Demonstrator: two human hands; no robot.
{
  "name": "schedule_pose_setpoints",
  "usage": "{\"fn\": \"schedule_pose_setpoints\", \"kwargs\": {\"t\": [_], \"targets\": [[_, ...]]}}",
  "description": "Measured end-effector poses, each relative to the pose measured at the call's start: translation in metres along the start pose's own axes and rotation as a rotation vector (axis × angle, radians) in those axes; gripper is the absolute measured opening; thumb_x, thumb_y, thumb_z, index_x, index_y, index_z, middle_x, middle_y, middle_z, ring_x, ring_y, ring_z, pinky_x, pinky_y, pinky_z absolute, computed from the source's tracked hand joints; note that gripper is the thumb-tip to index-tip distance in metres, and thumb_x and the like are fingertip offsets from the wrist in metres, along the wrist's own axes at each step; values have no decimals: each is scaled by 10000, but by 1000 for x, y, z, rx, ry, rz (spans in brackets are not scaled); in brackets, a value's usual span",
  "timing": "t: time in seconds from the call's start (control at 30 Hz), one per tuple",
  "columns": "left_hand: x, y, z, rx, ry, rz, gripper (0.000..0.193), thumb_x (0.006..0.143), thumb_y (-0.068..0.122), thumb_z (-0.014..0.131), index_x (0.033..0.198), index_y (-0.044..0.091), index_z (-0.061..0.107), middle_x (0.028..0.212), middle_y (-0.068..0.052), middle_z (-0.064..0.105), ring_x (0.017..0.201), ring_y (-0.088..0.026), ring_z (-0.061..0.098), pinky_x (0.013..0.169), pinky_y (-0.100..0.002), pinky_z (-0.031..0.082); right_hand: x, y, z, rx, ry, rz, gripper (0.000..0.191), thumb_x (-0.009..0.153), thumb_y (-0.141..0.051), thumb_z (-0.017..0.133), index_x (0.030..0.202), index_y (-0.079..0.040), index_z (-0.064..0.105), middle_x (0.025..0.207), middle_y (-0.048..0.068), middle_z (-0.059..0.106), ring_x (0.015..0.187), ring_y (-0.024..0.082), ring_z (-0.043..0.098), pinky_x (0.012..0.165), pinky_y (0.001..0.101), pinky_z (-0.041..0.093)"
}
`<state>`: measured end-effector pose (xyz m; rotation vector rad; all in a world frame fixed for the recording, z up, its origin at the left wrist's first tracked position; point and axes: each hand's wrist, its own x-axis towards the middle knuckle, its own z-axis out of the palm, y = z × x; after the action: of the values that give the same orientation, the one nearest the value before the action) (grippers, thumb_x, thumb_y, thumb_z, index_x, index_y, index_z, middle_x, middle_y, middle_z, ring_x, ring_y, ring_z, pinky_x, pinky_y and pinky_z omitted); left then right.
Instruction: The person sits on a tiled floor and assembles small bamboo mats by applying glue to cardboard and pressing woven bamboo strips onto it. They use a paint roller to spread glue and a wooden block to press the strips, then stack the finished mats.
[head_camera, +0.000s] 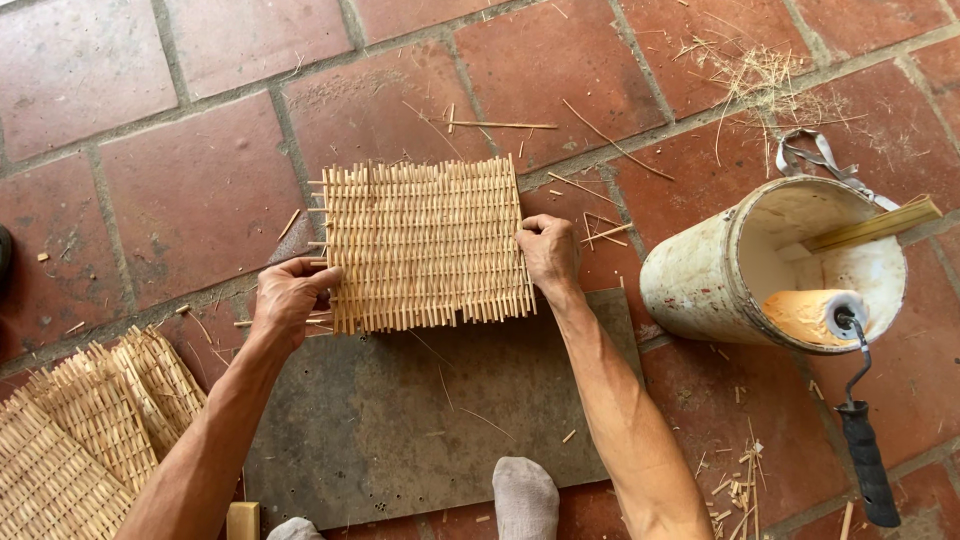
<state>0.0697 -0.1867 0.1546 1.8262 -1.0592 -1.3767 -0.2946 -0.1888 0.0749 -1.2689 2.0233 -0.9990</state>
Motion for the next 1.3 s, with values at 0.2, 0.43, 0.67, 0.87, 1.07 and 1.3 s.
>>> {"fn": "schedule_pose_setpoints", "kwargs": {"t": [0.2,0.43,0.67,0.87,1.07,1.3], "targets": [[10,-9,-1,-43,-9,-34,163,871,121,755,998,19,757,828,-87,745,654,-151,704,593,-333,617,4,-6,-3,21,-14,-23,155,805,-171,745,900,-69,813,730,66,763,623,152,695,573,337,527],[17,-11,-14,-158,-10,-92,132,856,93,752,969,24,743,810,-106,745,625,-185,711,514,-392,621,-13,-12,0,95,-20,-62,131,797,-98,752,887,-23,810,744,67,768,642,126,685,576,290,523],[14,-5,-21,-140,-3,-118,146,842,103,774,970,37,754,806,-101,753,623,-174,716,516,-389,632,-14,-23,1,239,-85,186,118,754,-2,767,870,-3,789,778,90,766,615,127,673,539,265,522],[27,-24,-37,-103,-45,-112,210,853,124,805,1016,-1,759,808,-124,725,604,-185,699,526,-344,615,-21,-12,-2,390,-113,117,146,772,1,796,914,31,792,849,103,780,736,131,707,682,243,575],[24,-35,-40,-77,-22,-56,258,848,81,794,1080,-18,740,847,-131,764,624,-171,720,544,-303,617,-35,-9,-1,271,-144,74,217,821,-36,769,1030,15,791,923,111,799,787,143,726,729,281,579],[7,-18,-36,8,-1,-37,288,857,34,761,1136,-28,719,896,-165,767,647,-187,745,555,-297,647,-35,-12,-9,230,-193,105,241,811,-41,754,1047,-2,787,993,139,794,865,178,764,798,303,627]]}}
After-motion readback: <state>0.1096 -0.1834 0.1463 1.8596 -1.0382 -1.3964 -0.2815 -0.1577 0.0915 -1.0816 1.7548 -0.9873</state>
